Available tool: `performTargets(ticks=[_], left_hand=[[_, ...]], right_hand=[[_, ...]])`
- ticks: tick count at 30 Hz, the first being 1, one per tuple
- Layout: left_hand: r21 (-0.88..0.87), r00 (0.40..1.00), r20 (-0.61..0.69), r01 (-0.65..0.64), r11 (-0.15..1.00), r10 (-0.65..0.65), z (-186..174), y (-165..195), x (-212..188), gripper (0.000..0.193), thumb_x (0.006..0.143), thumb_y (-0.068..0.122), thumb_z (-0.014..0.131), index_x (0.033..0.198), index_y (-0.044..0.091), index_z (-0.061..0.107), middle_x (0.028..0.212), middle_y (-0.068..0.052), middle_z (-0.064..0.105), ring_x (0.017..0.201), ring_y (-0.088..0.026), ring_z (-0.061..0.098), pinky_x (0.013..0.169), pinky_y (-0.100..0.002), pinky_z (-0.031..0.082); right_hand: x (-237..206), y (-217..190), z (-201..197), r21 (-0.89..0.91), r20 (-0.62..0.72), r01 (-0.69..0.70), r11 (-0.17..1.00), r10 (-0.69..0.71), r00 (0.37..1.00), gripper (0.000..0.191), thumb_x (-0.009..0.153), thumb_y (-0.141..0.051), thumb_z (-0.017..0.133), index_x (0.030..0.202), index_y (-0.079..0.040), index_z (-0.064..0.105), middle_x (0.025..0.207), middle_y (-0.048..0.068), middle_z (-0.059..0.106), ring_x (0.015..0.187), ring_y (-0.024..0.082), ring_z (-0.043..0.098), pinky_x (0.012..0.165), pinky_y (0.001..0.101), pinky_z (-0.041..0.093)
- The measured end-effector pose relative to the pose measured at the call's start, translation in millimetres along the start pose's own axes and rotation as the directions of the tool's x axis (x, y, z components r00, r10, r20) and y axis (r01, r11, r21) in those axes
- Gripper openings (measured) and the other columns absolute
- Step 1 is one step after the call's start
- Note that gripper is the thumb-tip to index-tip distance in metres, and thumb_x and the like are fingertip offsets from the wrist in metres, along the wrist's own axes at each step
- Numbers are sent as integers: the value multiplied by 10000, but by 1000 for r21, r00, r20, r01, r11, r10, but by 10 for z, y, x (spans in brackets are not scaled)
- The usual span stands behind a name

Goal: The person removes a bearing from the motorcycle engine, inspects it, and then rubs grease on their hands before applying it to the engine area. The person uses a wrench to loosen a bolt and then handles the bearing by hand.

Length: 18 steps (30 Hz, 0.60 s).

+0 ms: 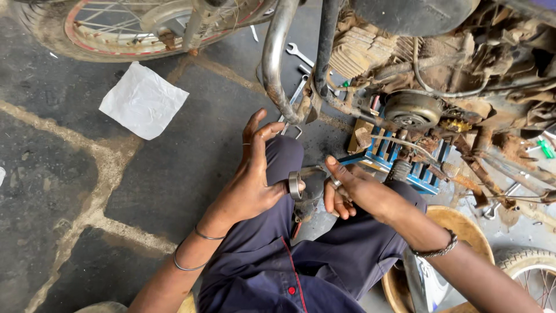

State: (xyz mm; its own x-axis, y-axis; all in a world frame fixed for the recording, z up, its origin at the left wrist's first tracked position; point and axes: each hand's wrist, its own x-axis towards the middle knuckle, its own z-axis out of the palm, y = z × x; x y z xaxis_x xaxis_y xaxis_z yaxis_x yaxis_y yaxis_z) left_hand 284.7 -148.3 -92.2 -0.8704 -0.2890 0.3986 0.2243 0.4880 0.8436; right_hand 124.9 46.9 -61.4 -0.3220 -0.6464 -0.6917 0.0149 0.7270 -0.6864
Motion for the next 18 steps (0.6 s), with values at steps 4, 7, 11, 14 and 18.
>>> performTargets(ticks=[4, 7, 11, 14, 18], left_hand=[[-21, 1000, -7, 30, 999, -30, -28, -20, -23, 1012, 810, 279, 903, 1525, -15, 250, 1640, -302, 107, 1571, -443, 160, 1233, -515, 322], [-15, 999, -14, 43, 999, -44, -61, -18, -47, 1003, 798, 250, 907, 1522, -8, 263, 1643, -305, 88, 1567, -450, 152, 1230, -518, 321], [-39, 998, -18, 65, 997, -66, -83, -83, -102, 972, 826, 230, 889, 1522, -10, 254, 1648, -288, 100, 1534, -418, 274, 1240, -496, 354], [-40, 993, -35, 109, 993, -110, -145, -267, -180, 930, 807, 179, 874, 1514, 16, 291, 1653, -251, 157, 1516, -394, 339, 1211, -480, 402], [237, 946, -52, 323, 916, -320, -360, -779, -354, 836, 741, 74, 846, 1446, 58, 396, 1569, -231, 311, 1480, -433, 329, 1163, -509, 392]], right_hand=[[27, -35, 72, 108, 87, 105, 989, -115, 990, 842, 975, -656, 246, 915, 8, 759, 607, 88, 678, 498, 132, 589, 507, 265, 507], [39, -15, 123, 106, 121, 149, 983, -161, 979, 804, 976, -642, 260, 1055, -12, 753, 716, 63, 721, 583, 112, 629, 525, 243, 502], [111, 111, 152, 62, 96, 138, 989, -143, 985, 802, 978, -632, 260, 1052, -8, 758, 726, 60, 736, 596, 115, 633, 509, 244, 491], [178, 272, 152, 84, 99, 156, 984, -164, 982, 736, 1007, -585, 305, 1057, -4, 756, 729, 64, 716, 602, 120, 627, 541, 255, 507], [148, 546, 131, -51, 22, 168, 984, -168, 986, 590, 1039, -470, 413, 1038, 17, 746, 756, 65, 711, 660, 133, 613, 632, 279, 538]])
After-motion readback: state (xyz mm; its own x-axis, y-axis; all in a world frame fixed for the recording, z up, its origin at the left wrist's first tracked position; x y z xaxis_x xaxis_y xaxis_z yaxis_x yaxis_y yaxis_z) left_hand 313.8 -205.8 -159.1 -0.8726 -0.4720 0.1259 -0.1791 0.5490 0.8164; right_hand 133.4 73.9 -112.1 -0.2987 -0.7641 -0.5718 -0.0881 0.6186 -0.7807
